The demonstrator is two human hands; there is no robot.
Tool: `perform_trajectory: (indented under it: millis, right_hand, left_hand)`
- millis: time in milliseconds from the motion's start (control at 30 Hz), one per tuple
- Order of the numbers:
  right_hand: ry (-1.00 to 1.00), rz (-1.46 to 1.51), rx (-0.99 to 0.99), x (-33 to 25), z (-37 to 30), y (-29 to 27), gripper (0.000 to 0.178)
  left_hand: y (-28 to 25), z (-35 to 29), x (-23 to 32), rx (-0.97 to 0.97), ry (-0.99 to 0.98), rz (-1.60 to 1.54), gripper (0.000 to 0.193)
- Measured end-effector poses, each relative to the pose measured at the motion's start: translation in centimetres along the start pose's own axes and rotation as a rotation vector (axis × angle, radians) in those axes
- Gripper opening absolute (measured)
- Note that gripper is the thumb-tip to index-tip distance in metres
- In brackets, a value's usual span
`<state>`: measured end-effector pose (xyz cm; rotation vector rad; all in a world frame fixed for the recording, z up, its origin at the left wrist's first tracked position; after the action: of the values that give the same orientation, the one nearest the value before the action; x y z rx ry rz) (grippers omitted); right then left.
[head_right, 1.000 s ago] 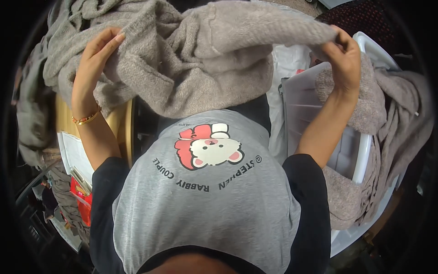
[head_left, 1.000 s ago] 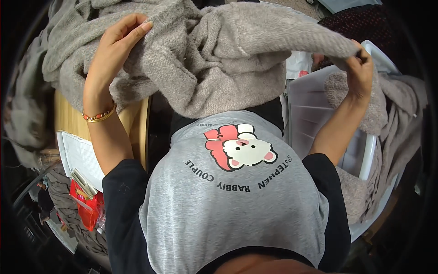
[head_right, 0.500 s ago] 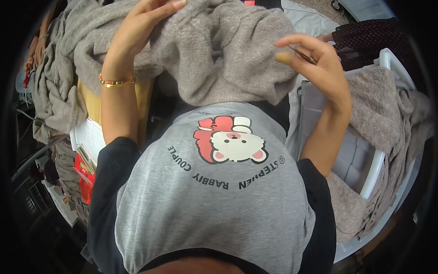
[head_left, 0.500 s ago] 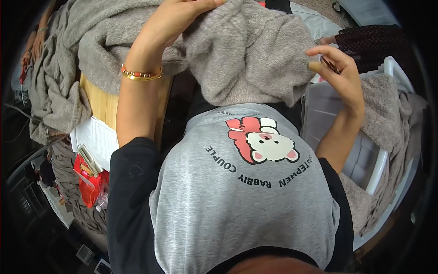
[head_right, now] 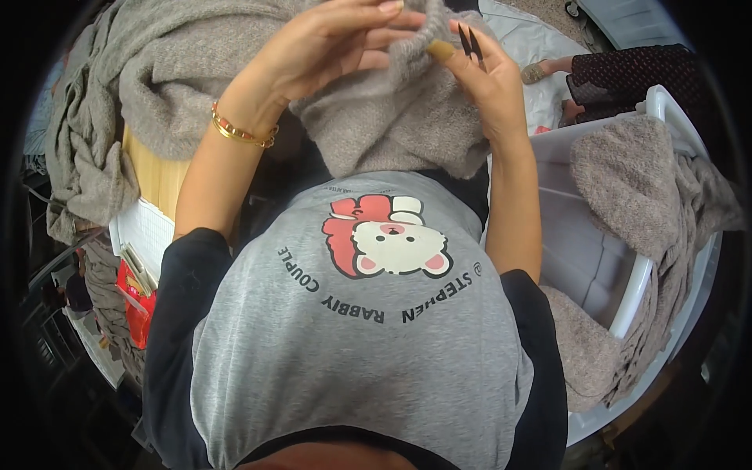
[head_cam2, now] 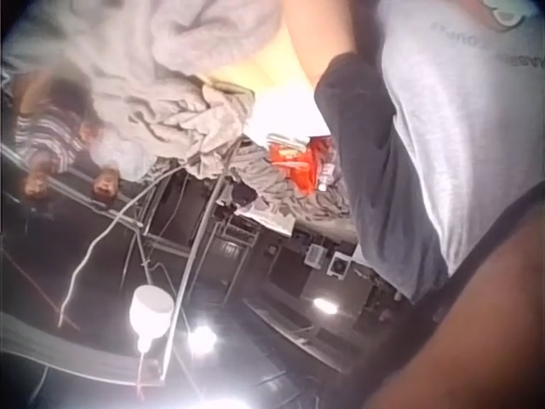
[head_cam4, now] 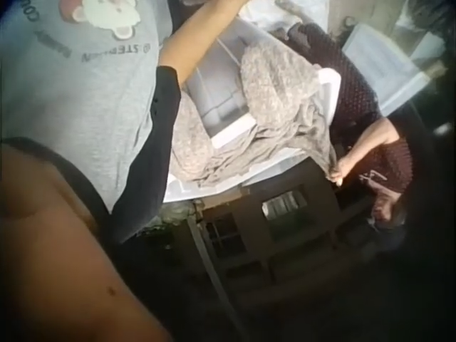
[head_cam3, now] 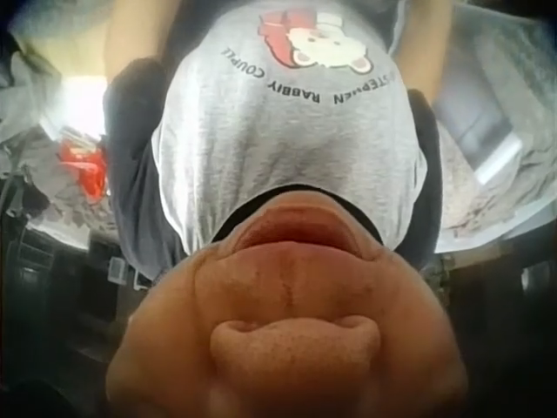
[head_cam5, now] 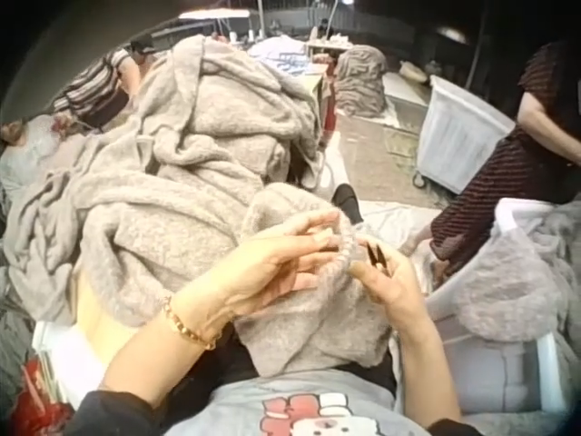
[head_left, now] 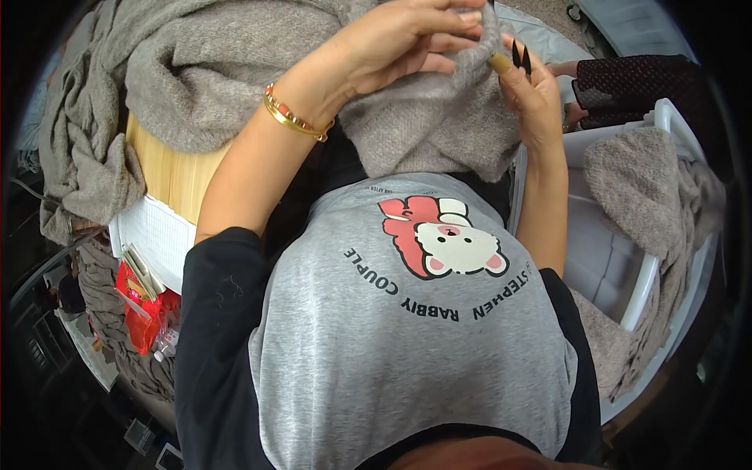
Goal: Inspecting a grey fuzzy sweater and using thread snips to trim excess threads near decorative silver elements.
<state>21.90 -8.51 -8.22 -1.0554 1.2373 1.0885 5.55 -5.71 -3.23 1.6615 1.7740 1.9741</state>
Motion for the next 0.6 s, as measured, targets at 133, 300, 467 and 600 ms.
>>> perform_trajectory:
  millis: [133, 300, 467, 600]
  right_hand:
    - [-0.007, 0.033, -0.019, 0.8, -1.2, 1.4, 0.036]
    - [0.103, -0.015, -0.486, 1.5, -5.7, 7.3, 0.042]
    - [0.066, -0.100, -0.452, 0.3, -5.1, 5.5, 0.037]
    - [-0.001, -0.019, 0.226, 1.5, 0.5, -3.0, 0.030]
  left_hand:
    - [-0.2, -0.3, 1.8, 0.332, 0.092, 0.449, 0.044]
    - [-3.4, 1.9, 5.6, 0.285, 0.344, 0.641, 0.033]
    - [-7.6, 10.2, 6.0, 0.438, 0.416, 1.670, 0.043]
    - [-13.3, 15.2, 5.4, 0.583, 0.238, 2.122, 0.039]
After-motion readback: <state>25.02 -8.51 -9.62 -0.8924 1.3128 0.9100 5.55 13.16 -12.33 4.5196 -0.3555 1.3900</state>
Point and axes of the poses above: each hand's wrist, its own z-axis towards the middle knuckle, its own y-axis out of the palm, x = y × z, the point moved 7 cm from there along z, towards the middle knuckle, and after that the axes turned 13 degrees about x, right-handed, at the moved point
